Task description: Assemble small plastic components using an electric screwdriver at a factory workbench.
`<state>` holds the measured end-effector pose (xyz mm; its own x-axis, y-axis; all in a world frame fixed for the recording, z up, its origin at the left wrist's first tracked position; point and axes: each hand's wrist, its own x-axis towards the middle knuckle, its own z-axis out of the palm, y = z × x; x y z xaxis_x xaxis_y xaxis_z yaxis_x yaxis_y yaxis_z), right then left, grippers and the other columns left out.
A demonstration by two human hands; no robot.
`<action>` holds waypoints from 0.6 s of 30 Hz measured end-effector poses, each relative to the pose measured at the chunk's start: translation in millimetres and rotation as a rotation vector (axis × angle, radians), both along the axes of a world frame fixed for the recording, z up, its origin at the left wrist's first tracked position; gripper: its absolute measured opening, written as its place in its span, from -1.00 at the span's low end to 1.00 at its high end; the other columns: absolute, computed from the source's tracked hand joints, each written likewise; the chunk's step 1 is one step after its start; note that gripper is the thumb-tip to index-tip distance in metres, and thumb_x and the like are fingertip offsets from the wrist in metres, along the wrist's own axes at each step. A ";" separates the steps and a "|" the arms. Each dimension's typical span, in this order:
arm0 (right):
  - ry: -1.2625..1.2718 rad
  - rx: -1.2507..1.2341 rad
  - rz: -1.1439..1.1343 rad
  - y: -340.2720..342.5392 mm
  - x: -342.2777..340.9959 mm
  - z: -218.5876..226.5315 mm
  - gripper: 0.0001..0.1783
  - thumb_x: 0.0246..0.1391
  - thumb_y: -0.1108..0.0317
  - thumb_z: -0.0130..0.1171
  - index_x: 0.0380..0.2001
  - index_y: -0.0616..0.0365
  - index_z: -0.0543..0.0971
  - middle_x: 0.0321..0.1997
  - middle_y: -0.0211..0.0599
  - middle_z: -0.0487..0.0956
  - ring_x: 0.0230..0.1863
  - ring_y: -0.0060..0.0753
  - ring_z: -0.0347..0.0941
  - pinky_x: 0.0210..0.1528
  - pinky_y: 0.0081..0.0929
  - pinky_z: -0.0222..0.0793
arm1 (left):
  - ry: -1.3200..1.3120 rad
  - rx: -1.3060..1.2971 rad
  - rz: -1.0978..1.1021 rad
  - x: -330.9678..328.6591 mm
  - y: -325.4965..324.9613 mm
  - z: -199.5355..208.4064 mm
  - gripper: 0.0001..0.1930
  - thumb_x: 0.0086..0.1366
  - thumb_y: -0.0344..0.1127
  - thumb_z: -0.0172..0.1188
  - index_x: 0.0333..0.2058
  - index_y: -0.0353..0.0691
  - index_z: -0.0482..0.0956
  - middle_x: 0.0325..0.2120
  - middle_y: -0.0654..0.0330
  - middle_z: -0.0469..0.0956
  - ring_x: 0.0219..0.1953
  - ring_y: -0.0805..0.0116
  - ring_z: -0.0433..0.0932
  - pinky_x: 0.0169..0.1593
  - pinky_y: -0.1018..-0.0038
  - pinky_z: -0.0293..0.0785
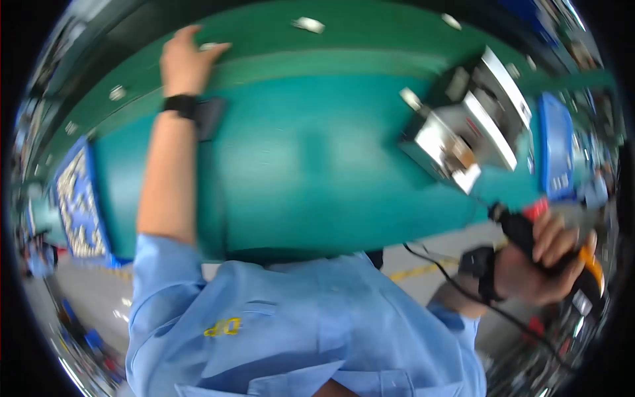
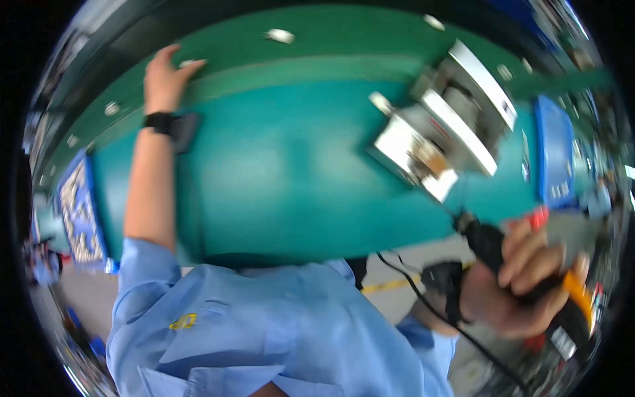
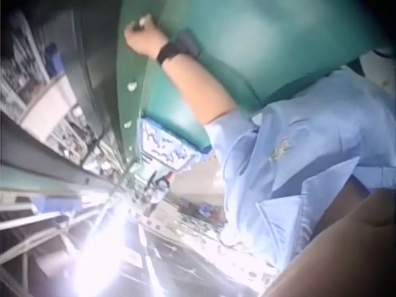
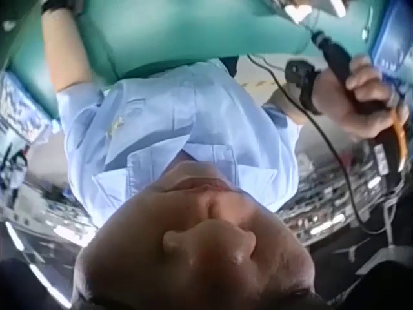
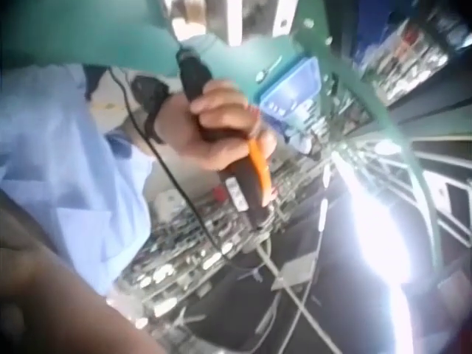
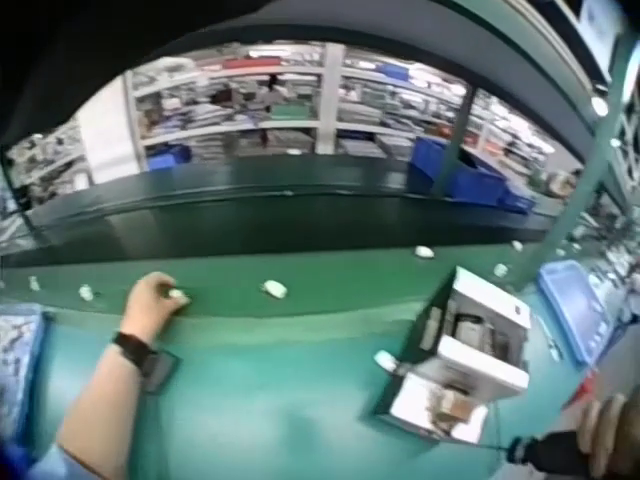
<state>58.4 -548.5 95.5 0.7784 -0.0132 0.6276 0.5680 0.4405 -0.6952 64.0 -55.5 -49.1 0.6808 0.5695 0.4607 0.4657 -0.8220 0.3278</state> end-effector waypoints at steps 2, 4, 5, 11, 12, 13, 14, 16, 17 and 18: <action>-0.046 -0.063 0.095 0.7 15.2 5.4 -0.62 0.25 0.17 -0.09 -0.03 0.24 0.44 -0.62 -0.55 0.20 -0.58 -0.63 0.13 -0.37 -0.51 0.05 | 0.025 -0.414 -0.153 -18.6 44.5 -21.3 -0.68 0.10 -0.20 0.39 -0.20 -0.22 0.64 -0.29 0.15 0.67 -0.22 0.34 0.63 -0.09 0.46 0.50; -0.049 -0.122 0.114 1.3 24.1 7.8 -0.63 0.26 0.18 -0.11 -0.04 0.21 0.45 -0.61 -0.54 0.21 -0.57 -0.62 0.14 -0.38 -0.50 0.06 | 0.026 -0.384 -0.204 -14.8 36.4 -18.6 -0.70 0.17 -0.21 0.35 -0.16 -0.22 0.63 -0.32 0.20 0.66 -0.28 0.49 0.60 -0.16 0.57 0.49; -0.050 -0.143 0.055 1.1 27.1 7.8 -0.64 0.27 0.18 -0.12 -0.02 0.19 0.42 -0.62 -0.51 0.24 -0.60 -0.59 0.16 -0.40 -0.48 0.11 | 0.031 -0.405 -0.236 -9.5 22.6 -18.5 -0.70 0.17 -0.21 0.35 -0.16 -0.22 0.63 -0.32 0.20 0.66 -0.28 0.49 0.60 -0.16 0.57 0.49; -0.024 -0.191 0.037 22.9 43.0 1.3 -0.69 0.27 0.21 -0.14 -0.08 0.20 0.38 -0.65 -0.40 0.30 -0.68 -0.47 0.23 -0.47 -0.40 0.25 | 0.049 -0.719 -0.528 -27.5 -131.9 14.7 -0.81 0.12 -0.38 0.31 -0.26 -0.23 0.61 -0.34 0.28 0.60 -0.37 0.56 0.53 -0.30 0.62 0.44; -0.023 -0.192 0.038 25.4 43.4 -1.1 -0.69 0.27 0.21 -0.14 -0.08 0.20 0.38 -0.65 -0.40 0.30 -0.68 -0.47 0.23 -0.47 -0.40 0.25 | 0.071 -0.691 -0.597 -33.9 -155.0 15.8 -0.81 0.10 -0.41 0.30 -0.27 -0.22 0.60 -0.34 0.26 0.58 -0.37 0.53 0.53 -0.32 0.60 0.45; -0.014 -0.207 0.031 28.5 43.4 -3.6 -0.70 0.27 0.21 -0.14 -0.09 0.17 0.40 -0.65 -0.43 0.29 -0.67 -0.50 0.20 -0.47 -0.44 0.21 | 0.093 -0.660 -0.661 -40.7 -173.7 17.2 -0.80 0.07 -0.44 0.30 -0.27 -0.21 0.59 -0.35 0.25 0.57 -0.38 0.50 0.53 -0.33 0.59 0.45; -0.005 -0.224 0.027 32.1 43.7 -5.7 -0.71 0.26 0.20 -0.14 -0.11 0.14 0.42 -0.65 -0.47 0.27 -0.66 -0.53 0.17 -0.46 -0.47 0.17 | 0.092 -0.660 -0.652 -47.0 -188.7 20.2 -0.80 0.07 -0.44 0.30 -0.27 -0.21 0.59 -0.35 0.25 0.57 -0.38 0.50 0.53 -0.33 0.59 0.45; 0.007 -0.237 0.032 34.8 47.2 -7.2 -0.72 0.25 0.20 -0.14 -0.13 0.12 0.44 -0.65 -0.50 0.25 -0.65 -0.57 0.15 -0.45 -0.51 0.13 | 0.191 -0.721 -0.796 -55.8 -210.2 25.4 -0.78 0.04 -0.49 0.28 -0.27 -0.20 0.58 -0.36 0.18 0.54 -0.34 0.32 0.56 -0.28 0.47 0.49; -0.016 -0.266 0.167 34.2 50.0 -6.2 -0.74 0.25 0.21 -0.14 -0.16 0.12 0.43 -0.66 -0.51 0.24 -0.65 -0.58 0.14 -0.47 -0.51 0.12 | 0.192 -0.724 -0.788 -58.5 -215.6 24.5 -0.78 0.04 -0.49 0.28 -0.27 -0.20 0.58 -0.36 0.18 0.54 -0.34 0.32 0.56 -0.28 0.47 0.49; -0.039 -0.293 0.303 33.6 53.7 -4.6 -0.76 0.25 0.22 -0.13 -0.18 0.11 0.43 -0.67 -0.52 0.24 -0.66 -0.59 0.14 -0.48 -0.52 0.12 | 0.191 -0.698 -0.817 -61.1 -219.9 23.2 -0.77 0.03 -0.50 0.28 -0.28 -0.20 0.58 -0.35 0.16 0.54 -0.32 0.26 0.55 -0.25 0.43 0.49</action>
